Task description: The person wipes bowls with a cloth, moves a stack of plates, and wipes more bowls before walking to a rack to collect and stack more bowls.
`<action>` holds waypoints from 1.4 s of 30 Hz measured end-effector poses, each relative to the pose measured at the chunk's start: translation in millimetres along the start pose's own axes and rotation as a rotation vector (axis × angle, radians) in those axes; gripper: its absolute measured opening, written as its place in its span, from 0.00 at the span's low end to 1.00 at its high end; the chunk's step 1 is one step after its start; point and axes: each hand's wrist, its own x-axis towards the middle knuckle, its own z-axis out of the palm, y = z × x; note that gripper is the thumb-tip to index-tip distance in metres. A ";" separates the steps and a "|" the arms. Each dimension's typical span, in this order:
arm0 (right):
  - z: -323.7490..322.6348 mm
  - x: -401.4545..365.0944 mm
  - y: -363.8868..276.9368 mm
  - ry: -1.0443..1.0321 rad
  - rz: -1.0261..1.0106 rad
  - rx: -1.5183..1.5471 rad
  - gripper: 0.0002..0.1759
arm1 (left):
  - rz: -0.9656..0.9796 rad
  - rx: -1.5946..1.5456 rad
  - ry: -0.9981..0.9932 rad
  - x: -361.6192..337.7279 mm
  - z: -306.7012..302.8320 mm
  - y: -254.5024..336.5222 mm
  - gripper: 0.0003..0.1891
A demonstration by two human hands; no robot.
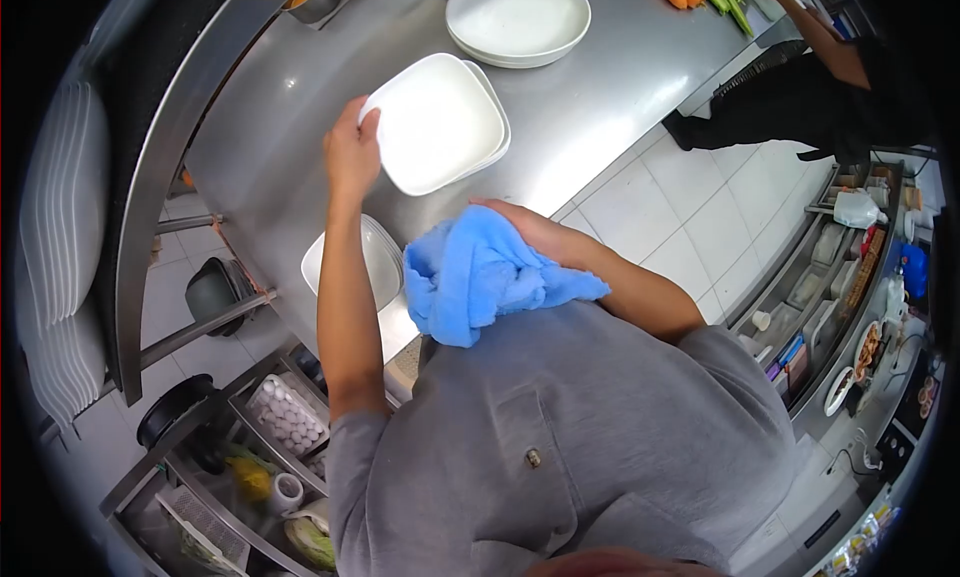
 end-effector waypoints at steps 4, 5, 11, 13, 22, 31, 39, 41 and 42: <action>16.3 -16.4 -12.8 -0.037 0.063 -0.106 0.25 | 0.120 0.194 0.006 7.3 19.8 10.2 0.13; 28.2 -17.1 -13.9 0.035 0.036 -0.183 0.27 | 0.080 0.359 -0.087 8.3 13.5 24.8 0.14; 92.8 37.6 -29.1 -0.292 -0.518 -1.511 0.24 | 0.124 0.273 -0.159 -9.3 -60.0 -46.1 0.18; 117.7 61.8 -12.9 -0.185 -0.678 -1.823 0.26 | -0.135 0.198 -0.289 -39.5 -102.4 -94.4 0.17; 68.8 143.1 74.6 -0.275 -0.969 -2.475 0.41 | -0.301 -0.210 -0.213 -135.1 -131.6 -153.2 0.06; 75.8 129.2 38.9 -0.597 -0.866 -1.871 0.24 | 0.037 0.435 -0.097 -132.6 -120.6 -109.7 0.06; 70.5 45.5 -2.1 -0.195 -0.826 -0.396 0.23 | 0.081 0.226 0.226 -150.3 -150.0 -76.7 0.11; 71.4 50.5 -7.5 -0.207 -0.838 -0.241 0.24 | 0.088 0.020 0.293 -144.7 -135.3 -72.3 0.11; 74.5 51.3 -8.2 -0.220 -0.821 -0.084 0.24 | 0.067 -0.186 0.355 -143.9 -128.0 -73.8 0.12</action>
